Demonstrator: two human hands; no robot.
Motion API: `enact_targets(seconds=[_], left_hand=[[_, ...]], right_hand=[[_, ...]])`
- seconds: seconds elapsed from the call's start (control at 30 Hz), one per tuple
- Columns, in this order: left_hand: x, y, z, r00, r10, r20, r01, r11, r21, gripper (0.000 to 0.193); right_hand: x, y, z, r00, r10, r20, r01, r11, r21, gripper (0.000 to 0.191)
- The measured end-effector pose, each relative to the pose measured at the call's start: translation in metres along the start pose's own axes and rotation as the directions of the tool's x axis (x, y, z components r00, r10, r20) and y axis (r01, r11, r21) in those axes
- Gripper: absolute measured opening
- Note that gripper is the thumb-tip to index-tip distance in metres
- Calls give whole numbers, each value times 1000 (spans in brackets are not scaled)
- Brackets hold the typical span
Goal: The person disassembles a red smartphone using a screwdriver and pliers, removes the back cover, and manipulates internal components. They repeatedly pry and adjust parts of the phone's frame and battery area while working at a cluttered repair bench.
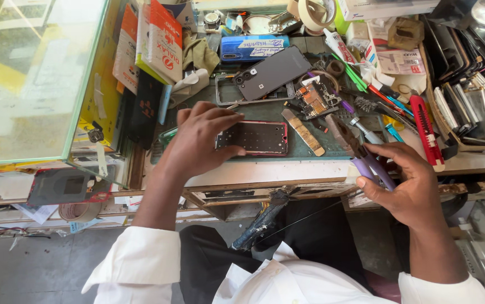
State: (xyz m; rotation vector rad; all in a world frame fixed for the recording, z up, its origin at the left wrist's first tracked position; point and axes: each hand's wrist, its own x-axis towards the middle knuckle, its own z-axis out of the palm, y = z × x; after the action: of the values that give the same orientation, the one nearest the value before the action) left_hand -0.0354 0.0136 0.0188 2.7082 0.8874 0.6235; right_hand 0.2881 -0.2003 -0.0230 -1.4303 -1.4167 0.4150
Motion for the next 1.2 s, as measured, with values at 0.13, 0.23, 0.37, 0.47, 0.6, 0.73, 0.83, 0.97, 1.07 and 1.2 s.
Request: enact_targets(seconds=[0.13, 0.23, 0.37, 0.47, 0.6, 0.73, 0.83, 0.97, 1.07, 1.2], left_hand=[[3, 7, 2, 999, -33, 22, 32, 999, 18, 63], [2, 10, 2, 997, -63, 39, 62, 997, 37, 60], [-1, 10, 5, 998, -63, 5, 63, 998, 31, 70], [-4, 12, 9, 997, -45, -55, 46, 999, 15, 74], [-7, 20, 15, 992, -63, -110, 67, 997, 32, 80], [-6, 22, 16, 989, -133, -57, 137, 989, 58, 95], [-5, 20, 17, 986, -162, -32, 163, 985, 49, 97], [-9, 11, 15, 973, -103, -205, 112, 993, 34, 86], [-18, -3, 7, 937, -194, -291, 237, 964, 118, 63], [-25, -18, -2, 951, -212, -225, 267, 931, 250, 49]], right_hand=[[-3, 0, -1, 1000, -3, 4, 4, 999, -52, 61], [-4, 1, -2, 1000, 3, 7, -3, 998, -55, 61], [-4, 3, 0, 1000, -12, 8, 12, 999, -46, 60], [-3, 3, 2, 1000, -17, 6, 18, 999, -32, 60], [-3, 3, 3, 1000, -28, 0, 28, 999, -26, 59], [-3, 3, 3, 1000, -4, 9, 4, 1000, -23, 59], [-3, 4, 4, 1000, -18, 11, 19, 999, -35, 58], [-2, 5, 4, 1000, -3, 6, 3, 1000, -17, 58], [-1, 6, 4, 1000, -16, 7, 17, 999, -32, 58], [-1, 7, 6, 999, 44, 3, -44, 999, -1, 59]])
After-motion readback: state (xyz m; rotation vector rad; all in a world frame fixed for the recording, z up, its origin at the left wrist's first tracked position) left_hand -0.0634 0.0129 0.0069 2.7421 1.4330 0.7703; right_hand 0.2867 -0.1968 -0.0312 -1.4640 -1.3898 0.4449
